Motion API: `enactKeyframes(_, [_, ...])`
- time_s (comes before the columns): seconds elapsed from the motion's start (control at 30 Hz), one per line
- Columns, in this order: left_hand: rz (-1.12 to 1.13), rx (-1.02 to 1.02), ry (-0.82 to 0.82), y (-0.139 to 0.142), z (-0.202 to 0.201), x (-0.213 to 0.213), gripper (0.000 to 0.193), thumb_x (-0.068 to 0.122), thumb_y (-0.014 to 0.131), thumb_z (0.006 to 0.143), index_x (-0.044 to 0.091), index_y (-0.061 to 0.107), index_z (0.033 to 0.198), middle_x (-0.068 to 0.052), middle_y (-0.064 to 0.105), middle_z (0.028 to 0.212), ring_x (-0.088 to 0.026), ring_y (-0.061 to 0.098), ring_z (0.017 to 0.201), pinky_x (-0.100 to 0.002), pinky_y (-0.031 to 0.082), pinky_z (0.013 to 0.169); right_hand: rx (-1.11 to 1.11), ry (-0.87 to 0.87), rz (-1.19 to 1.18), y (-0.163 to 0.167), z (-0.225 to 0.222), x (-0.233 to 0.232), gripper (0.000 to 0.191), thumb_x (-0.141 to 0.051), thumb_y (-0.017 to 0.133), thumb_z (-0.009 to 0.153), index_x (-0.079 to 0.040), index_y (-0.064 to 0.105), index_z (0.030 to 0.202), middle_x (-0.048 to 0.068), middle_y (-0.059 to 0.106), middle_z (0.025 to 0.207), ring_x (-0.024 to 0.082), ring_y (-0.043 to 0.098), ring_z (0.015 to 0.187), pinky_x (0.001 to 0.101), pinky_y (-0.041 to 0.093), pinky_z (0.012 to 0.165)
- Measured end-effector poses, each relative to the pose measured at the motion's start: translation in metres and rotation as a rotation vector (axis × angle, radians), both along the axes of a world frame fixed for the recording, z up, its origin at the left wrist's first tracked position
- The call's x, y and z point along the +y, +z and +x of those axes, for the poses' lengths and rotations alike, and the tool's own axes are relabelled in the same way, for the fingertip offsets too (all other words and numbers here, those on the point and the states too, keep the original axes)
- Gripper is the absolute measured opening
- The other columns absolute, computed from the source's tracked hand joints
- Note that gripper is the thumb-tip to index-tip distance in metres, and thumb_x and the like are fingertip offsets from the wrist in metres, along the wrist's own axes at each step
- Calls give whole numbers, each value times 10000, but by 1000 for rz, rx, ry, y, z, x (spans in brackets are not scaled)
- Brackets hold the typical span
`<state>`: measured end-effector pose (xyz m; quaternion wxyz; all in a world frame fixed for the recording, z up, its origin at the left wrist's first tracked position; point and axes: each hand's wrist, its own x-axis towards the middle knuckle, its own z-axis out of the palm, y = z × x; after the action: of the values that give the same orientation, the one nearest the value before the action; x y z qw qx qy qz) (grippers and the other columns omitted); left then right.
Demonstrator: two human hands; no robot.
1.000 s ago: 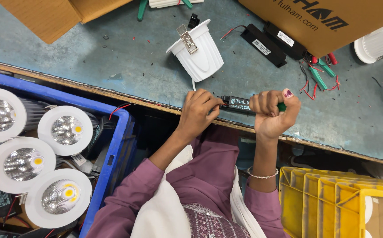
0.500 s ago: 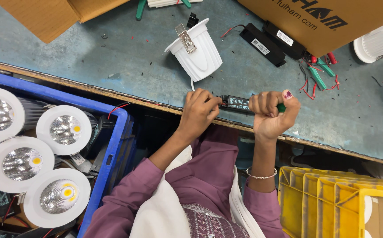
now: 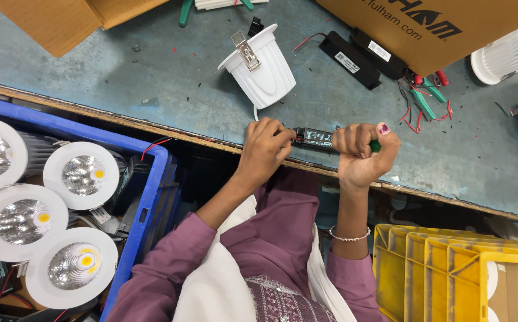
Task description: The person assembles LED downlight fixtures by connecting wires from the light housing to a black driver unit using a screwdriver. They then attach a black plastic clip to the driver and place the completed unit into a blue crate. The process is repeated for multiple units.
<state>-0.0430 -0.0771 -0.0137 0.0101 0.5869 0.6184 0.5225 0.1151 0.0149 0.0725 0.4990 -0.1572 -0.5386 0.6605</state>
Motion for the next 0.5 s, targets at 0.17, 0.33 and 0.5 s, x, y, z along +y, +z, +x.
enactKeyframes(0.17, [-4,-10,-189,0,-20,2,153,77,732,867,94,731,1020,-25,634,947,-210,625,971,-385,427,945,-1,-12,30,1,-2,-1,516,-383,402,1026,-157,211,603,-24,190,542,111,141,478,312,173,502])
enactKeyframes(0.33, [-25,-64,-252,2,-27,3,139,104,731,893,94,688,1025,-26,667,999,-226,639,996,-375,441,938,8,-17,11,1,-1,-2,513,-376,402,1026,-153,214,603,-21,196,545,111,145,465,313,177,504])
enactKeyframes(0.5, [-97,-48,-245,8,-25,5,116,103,725,867,95,688,977,-26,646,961,-222,647,934,-386,446,838,12,-20,21,-1,0,-1,510,-373,397,1026,-153,217,602,-19,198,543,124,143,515,313,176,500])
